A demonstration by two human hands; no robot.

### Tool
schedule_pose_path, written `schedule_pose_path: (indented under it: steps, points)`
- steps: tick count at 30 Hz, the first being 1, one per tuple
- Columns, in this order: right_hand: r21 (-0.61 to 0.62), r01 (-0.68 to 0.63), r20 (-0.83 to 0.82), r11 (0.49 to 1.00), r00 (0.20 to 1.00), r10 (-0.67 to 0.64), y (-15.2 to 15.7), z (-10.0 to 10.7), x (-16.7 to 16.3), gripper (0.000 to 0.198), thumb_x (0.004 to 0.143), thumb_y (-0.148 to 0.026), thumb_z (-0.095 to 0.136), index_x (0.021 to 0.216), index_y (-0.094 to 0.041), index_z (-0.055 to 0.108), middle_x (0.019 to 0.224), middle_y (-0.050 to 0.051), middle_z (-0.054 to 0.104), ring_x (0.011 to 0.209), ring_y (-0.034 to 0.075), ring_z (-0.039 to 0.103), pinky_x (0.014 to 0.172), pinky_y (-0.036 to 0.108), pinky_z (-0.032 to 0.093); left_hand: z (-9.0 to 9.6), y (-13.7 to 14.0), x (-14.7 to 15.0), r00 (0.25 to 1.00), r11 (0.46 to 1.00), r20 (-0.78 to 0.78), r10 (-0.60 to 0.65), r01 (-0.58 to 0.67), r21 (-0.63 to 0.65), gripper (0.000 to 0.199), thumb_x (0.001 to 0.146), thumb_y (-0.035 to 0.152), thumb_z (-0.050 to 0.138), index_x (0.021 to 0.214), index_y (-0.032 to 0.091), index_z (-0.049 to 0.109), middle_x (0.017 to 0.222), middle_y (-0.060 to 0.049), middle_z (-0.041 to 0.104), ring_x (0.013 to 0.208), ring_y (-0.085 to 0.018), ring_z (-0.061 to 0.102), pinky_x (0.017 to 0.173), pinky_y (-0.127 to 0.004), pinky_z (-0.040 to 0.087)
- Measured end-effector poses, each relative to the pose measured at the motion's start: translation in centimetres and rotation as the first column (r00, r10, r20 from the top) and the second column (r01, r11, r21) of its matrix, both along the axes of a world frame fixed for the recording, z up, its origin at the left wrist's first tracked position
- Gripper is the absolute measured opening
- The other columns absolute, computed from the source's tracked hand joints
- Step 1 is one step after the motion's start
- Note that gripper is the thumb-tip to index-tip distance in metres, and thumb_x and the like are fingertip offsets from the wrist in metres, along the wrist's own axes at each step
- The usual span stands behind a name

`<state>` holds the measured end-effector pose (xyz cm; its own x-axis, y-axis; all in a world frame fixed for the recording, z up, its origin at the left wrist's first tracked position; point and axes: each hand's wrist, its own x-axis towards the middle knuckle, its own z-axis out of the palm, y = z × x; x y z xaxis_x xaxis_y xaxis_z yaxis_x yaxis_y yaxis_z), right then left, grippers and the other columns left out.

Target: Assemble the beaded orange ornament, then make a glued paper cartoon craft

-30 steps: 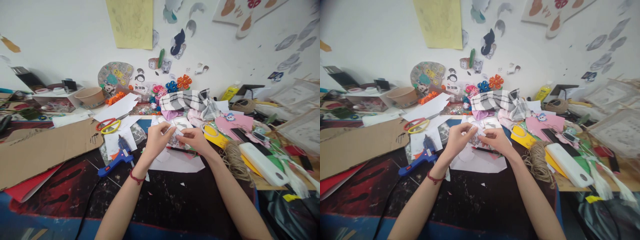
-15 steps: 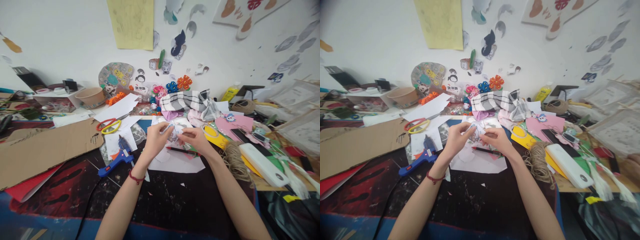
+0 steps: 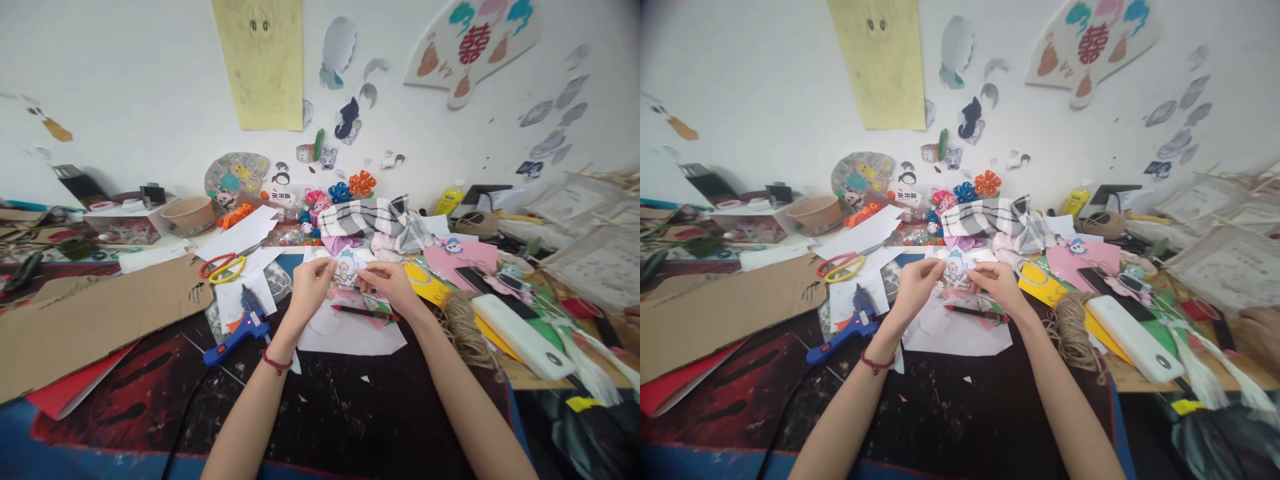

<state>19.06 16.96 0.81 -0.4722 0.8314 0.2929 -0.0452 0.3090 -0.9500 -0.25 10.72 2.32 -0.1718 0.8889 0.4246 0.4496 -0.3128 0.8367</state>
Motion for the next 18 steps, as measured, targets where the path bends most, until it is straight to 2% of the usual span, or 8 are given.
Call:
schedule_pose_path:
  steps: [3, 6, 12, 18]
  points:
    - [0.016, 0.029, -0.022, 0.999, 0.999, -0.029, 0.4, 0.0, 0.1, 0.03, 0.084, -0.044, 0.071, 0.076, -0.015, 0.075, 0.058, 0.002, 0.066, 0.053, 0.013, 0.057, 0.056, 0.026, 0.045, -0.2, 0.3, 0.0, 0.999, 1.0, 0.037, -0.011, 0.012, -0.013, 0.026, 0.092, 0.037, 0.053, 0.09, 0.018, 0.07, 0.078, -0.004, 0.074, 0.075, -0.019, 0.07, 0.063, -0.025, 0.048]
    - [0.021, 0.034, -0.029, 0.999, 0.999, -0.033, 0.7, -0.1, 0.3, 0.033, 0.085, -0.046, 0.07, 0.077, -0.015, 0.075, 0.058, 0.002, 0.066, 0.054, 0.014, 0.057, 0.057, 0.026, 0.046, -0.4, 0.9, 0.0, 0.997, 0.999, 0.072, -0.026, 0.028, -0.025, 0.021, 0.086, 0.036, 0.062, 0.092, 0.018, 0.069, 0.085, -0.007, 0.075, 0.079, -0.021, 0.072, 0.061, -0.025, 0.049]
    - [0.007, 0.053, -0.065, 0.999, 0.997, -0.052, 0.9, -0.1, 0.2, 0.038, 0.082, -0.053, 0.069, 0.078, -0.015, 0.074, 0.059, 0.002, 0.066, 0.053, 0.015, 0.057, 0.056, 0.028, 0.047, 0.1, 3.2, 0.1, 0.985, 0.996, 0.161, -0.055, 0.067, -0.067, 0.019, 0.079, 0.036, 0.064, 0.077, 0.017, 0.064, 0.068, -0.006, 0.072, 0.063, -0.02, 0.069, 0.059, -0.028, 0.05]
    - [0.008, 0.133, -0.112, 0.991, 0.985, -0.131, 1.4, -0.4, 0.2, 0.037, 0.076, -0.053, 0.075, 0.072, -0.017, 0.071, 0.059, 0.001, 0.067, 0.05, 0.014, 0.056, 0.053, 0.027, 0.047, 0.2, 4.8, 0.9, 0.975, 0.988, 0.179, -0.134, 0.145, -0.046, 0.028, 0.078, 0.044, 0.064, 0.073, 0.016, 0.063, 0.066, -0.005, 0.069, 0.064, -0.019, 0.067, 0.061, -0.027, 0.049]
